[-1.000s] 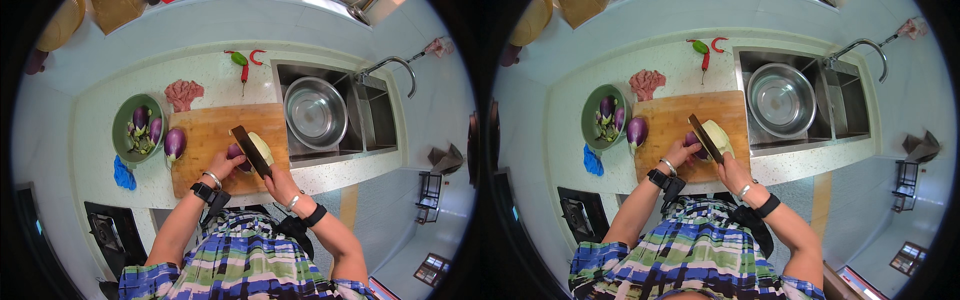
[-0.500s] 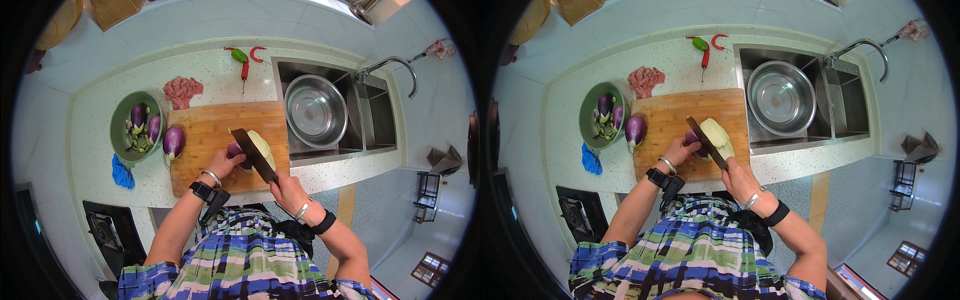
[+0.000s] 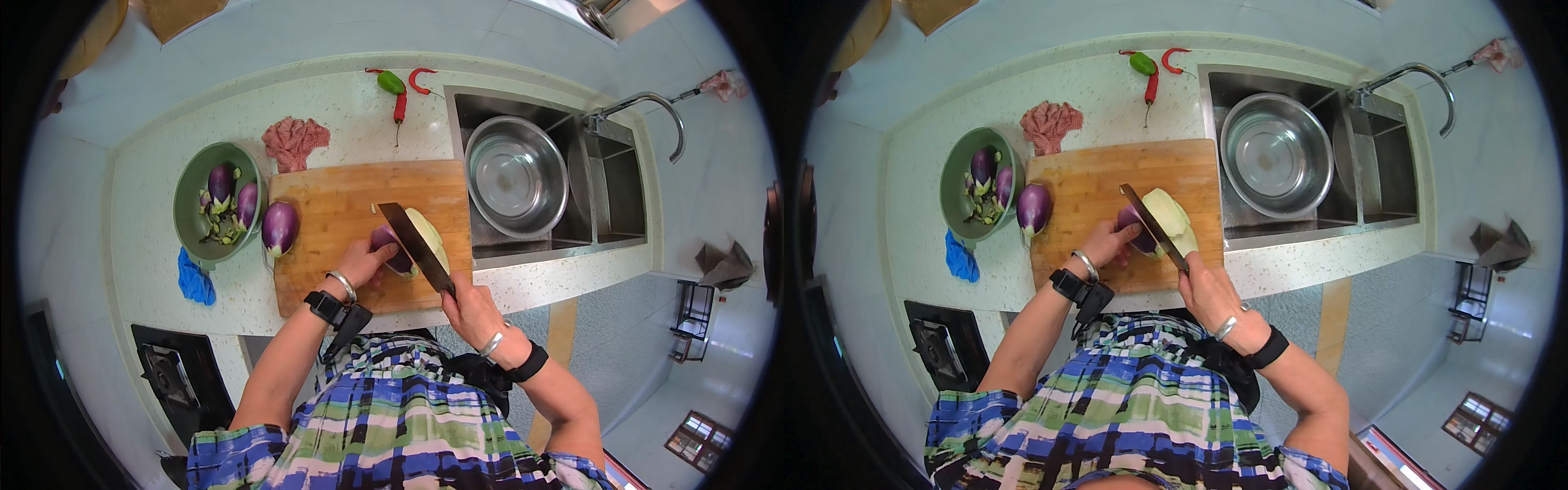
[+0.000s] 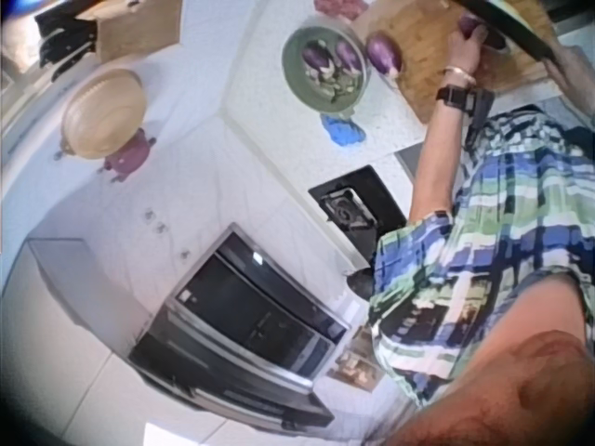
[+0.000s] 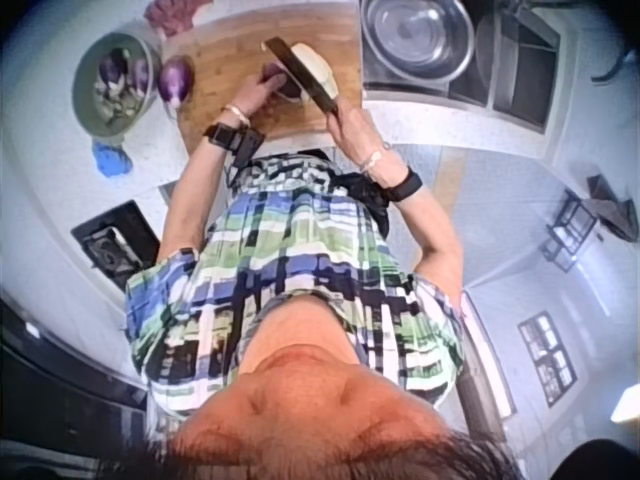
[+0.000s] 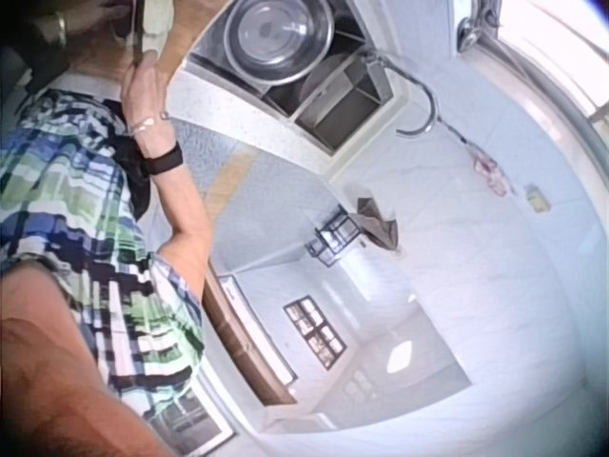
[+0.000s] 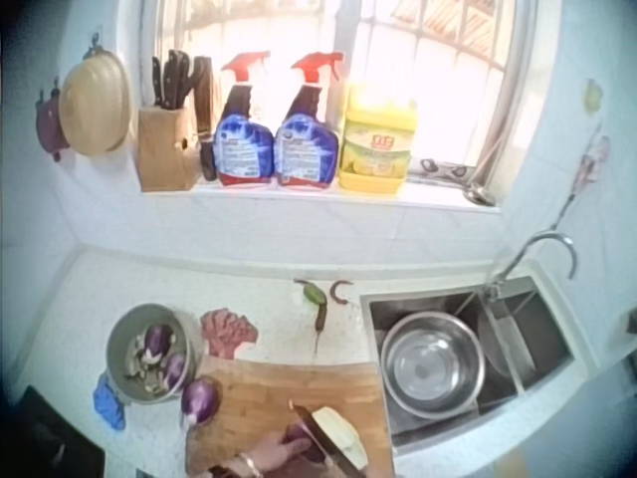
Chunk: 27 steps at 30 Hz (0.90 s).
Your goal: The person slices several eggplants into thin strips on a wooden cutting board using a cleaver and places the strips into a metal bowl in a sink.
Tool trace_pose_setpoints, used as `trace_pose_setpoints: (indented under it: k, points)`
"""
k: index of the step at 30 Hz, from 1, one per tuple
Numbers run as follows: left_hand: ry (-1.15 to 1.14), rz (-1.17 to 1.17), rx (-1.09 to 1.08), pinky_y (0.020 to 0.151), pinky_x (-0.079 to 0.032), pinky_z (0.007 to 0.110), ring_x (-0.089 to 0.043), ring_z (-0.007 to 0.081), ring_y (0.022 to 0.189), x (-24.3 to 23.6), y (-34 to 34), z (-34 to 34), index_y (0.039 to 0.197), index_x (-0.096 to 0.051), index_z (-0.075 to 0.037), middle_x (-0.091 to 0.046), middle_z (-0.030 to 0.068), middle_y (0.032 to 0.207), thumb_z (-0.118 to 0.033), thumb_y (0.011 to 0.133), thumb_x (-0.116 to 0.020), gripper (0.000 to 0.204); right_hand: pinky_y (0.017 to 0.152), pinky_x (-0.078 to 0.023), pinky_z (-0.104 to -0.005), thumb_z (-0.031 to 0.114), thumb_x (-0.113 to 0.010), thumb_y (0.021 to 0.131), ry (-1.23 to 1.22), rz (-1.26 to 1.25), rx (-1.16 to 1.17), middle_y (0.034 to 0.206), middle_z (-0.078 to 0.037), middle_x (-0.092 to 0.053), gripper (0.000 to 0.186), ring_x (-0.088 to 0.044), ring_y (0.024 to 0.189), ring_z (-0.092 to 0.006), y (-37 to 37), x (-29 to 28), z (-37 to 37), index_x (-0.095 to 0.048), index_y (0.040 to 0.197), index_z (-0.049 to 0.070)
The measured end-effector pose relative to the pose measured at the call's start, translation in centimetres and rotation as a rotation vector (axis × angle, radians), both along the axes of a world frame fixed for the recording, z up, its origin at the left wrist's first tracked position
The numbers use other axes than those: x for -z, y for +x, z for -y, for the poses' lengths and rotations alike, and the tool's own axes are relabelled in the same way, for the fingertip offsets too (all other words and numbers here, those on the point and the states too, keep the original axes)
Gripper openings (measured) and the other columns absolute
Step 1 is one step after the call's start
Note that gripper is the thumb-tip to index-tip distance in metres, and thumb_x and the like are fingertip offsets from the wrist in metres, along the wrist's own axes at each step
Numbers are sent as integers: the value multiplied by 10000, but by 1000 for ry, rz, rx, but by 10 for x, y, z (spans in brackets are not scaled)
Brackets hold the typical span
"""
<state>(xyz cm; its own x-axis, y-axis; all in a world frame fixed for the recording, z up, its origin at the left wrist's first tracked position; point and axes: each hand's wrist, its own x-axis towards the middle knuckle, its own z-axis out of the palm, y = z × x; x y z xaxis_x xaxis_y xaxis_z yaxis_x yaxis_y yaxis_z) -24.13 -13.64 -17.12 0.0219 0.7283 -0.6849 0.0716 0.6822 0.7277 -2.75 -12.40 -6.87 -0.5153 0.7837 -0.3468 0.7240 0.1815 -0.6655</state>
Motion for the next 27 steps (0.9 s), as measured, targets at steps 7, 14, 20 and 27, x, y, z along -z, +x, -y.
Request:
trace_pose_setpoints:
  k: [7, 14, 20, 27]
  points:
    - [9, -21, 2, 427, -448, 264, -558, 153, 451, -9, 1, -2, 838, -600, 24, -566, 61, 604, -399, 861, -578, 424, 538, -409, -522, 64, -517, 820, -20, 10, -10, 617, -288, -535, 128, -537, 607, -467, 0, -4, 0, -457, 888, -27]
    - [54, -54, -8, 418, -428, 280, -535, 152, 421, -9, 3, 0, 809, -593, 27, -548, 57, 566, -351, 857, -583, 380, 553, -413, -489, 85, -522, 828, -82, 51, 1, 644, -268, -548, 130, -544, 664, -461, -1, -9, 0, -458, 878, -17]
    - [43, -36, -52, 413, -408, 290, -518, 153, 403, -3, 6, 0, 791, -588, 31, -538, 51, 556, -328, 858, -577, 365, 545, -417, -519, 85, -509, 824, 10, 52, -47, 614, -275, -549, 149, -550, 605, -453, -18, 3, -10, -443, 860, -43]
    - [63, -54, -55, 406, -426, 255, -530, 139, 428, 0, 3, 3, 802, -579, 23, -551, 50, 587, -324, 878, -565, 355, 577, -409, -509, 71, -502, 829, -92, 40, -22, 658, -288, -542, 136, -531, 669, -476, -14, -1, -7, -432, 859, -42]
